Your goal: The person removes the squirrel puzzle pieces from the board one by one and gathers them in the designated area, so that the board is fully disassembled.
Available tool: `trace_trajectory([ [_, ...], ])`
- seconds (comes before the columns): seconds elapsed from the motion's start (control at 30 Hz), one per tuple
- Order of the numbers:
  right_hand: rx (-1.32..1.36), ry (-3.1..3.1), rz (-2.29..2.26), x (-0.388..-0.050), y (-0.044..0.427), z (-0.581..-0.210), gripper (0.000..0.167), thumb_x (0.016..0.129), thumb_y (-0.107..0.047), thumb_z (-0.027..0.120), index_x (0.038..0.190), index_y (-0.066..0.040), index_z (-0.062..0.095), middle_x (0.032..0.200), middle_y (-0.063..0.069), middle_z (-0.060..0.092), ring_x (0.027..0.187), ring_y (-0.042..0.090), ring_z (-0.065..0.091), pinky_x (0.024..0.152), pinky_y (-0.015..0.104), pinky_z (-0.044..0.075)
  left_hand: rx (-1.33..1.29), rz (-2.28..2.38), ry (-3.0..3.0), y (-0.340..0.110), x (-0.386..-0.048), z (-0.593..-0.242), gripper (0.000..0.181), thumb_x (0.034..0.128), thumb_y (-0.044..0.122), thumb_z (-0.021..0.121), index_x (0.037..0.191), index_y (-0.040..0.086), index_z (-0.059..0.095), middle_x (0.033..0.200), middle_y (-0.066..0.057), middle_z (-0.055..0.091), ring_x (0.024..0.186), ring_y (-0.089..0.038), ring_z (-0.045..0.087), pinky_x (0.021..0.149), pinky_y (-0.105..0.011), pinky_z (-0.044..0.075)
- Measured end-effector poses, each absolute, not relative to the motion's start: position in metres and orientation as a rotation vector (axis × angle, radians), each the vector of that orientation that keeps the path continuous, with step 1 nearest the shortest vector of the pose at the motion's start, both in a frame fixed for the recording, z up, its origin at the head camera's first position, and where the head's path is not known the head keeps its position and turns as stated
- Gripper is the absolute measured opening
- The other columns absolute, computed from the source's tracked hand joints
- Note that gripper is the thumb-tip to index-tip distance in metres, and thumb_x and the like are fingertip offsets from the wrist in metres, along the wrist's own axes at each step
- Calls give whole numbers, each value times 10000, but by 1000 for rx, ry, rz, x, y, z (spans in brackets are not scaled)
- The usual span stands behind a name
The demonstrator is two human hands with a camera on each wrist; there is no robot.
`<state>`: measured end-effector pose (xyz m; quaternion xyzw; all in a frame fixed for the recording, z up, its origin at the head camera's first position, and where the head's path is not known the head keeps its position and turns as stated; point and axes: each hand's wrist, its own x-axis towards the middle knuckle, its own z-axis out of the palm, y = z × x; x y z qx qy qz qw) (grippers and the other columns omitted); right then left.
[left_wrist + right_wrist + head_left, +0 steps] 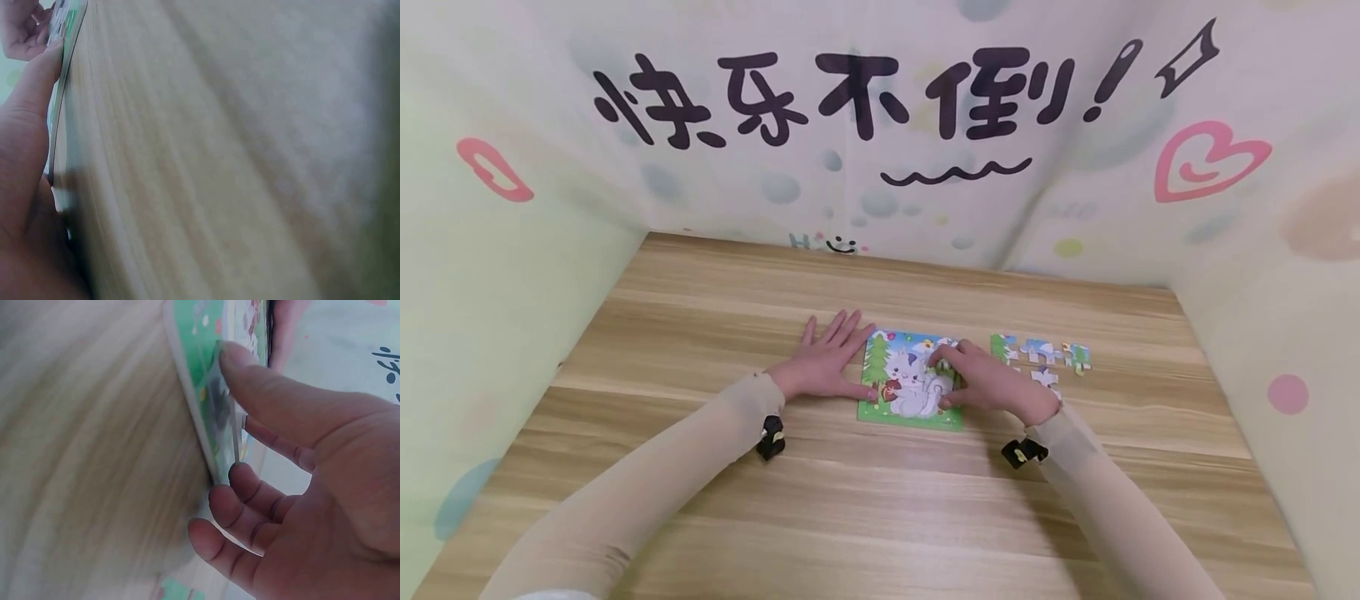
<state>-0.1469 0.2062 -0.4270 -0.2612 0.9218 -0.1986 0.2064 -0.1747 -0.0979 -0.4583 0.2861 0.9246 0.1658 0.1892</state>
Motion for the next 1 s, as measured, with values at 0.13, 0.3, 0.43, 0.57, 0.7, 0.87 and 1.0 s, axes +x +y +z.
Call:
trace_trajectory([
  [0.13, -761, 2568, -581, -147, 210, -431, 528, 908, -232, 827, 1353, -110, 570, 1070, 96, 562, 909, 220, 504, 806, 397, 490, 805, 483, 2593, -99, -174, -459, 1187, 856, 743, 677, 1693, 168, 64, 1748, -148, -76, 1601, -352, -126, 1196, -671, -176],
  [0.3, -777, 2584, -608, -145, 212, -433, 508, 922, -242, 813, 1347, -92, 578, 993, 69, 543, 860, 205, 491, 759, 367, 474, 811, 478, 2603, -99, -175, -458, 1181, 857, 741, 677, 1692, 159, 78, 1748, -155, -64, 1602, -360, -111, 1199, -677, -162],
  [0.43, -801, 2637, -566, -142, 212, -436, 499, 931, -264, 808, 1342, -79, 595, 1004, 45, 571, 850, 180, 508, 770, 350, 489, 803, 485, 2601, -99, -174, -457, 1172, 858, 737, 681, 1693, 166, 89, 1749, -149, -60, 1604, -352, -108, 1200, -680, -158],
  [0.57, -809, 2694, -541, -137, 213, -439, 497, 926, -277, 815, 1320, -49, 613, 999, 25, 590, 825, 155, 512, 750, 326, 493, 800, 486, 2603, -99, -174, -459, 1169, 859, 739, 677, 1693, 168, 89, 1750, -148, -60, 1604, -348, -110, 1200, -683, -155],
  [0.7, -818, 2731, -527, -131, 216, -439, 492, 914, -260, 825, 1292, -14, 629, 1019, 48, 594, 819, 155, 500, 735, 321, 485, 795, 478, 2601, -99, -174, -461, 1174, 857, 755, 664, 1695, 183, 72, 1750, -137, -75, 1604, -336, -123, 1201, -675, -161],
  [0.87, -804, 2769, -512, -122, 225, -437, 460, 903, -229, 832, 1258, -1, 650, 1089, 86, 599, 848, 151, 519, 755, 330, 519, 800, 482, 2604, -99, -174, -461, 1170, 856, 755, 666, 1695, 186, 81, 1751, -138, -67, 1604, -342, -118, 1201, -674, -162],
  [1.0, -785, 2792, -534, -116, 238, -436, 412, 895, -194, 828, 1218, -1, 661, 1112, 93, 606, 875, 162, 558, 785, 362, 551, 805, 484, 2608, -99, -175, -461, 1164, 860, 748, 669, 1694, 180, 89, 1750, -147, -55, 1604, -352, -108, 1200, -678, -158],
])
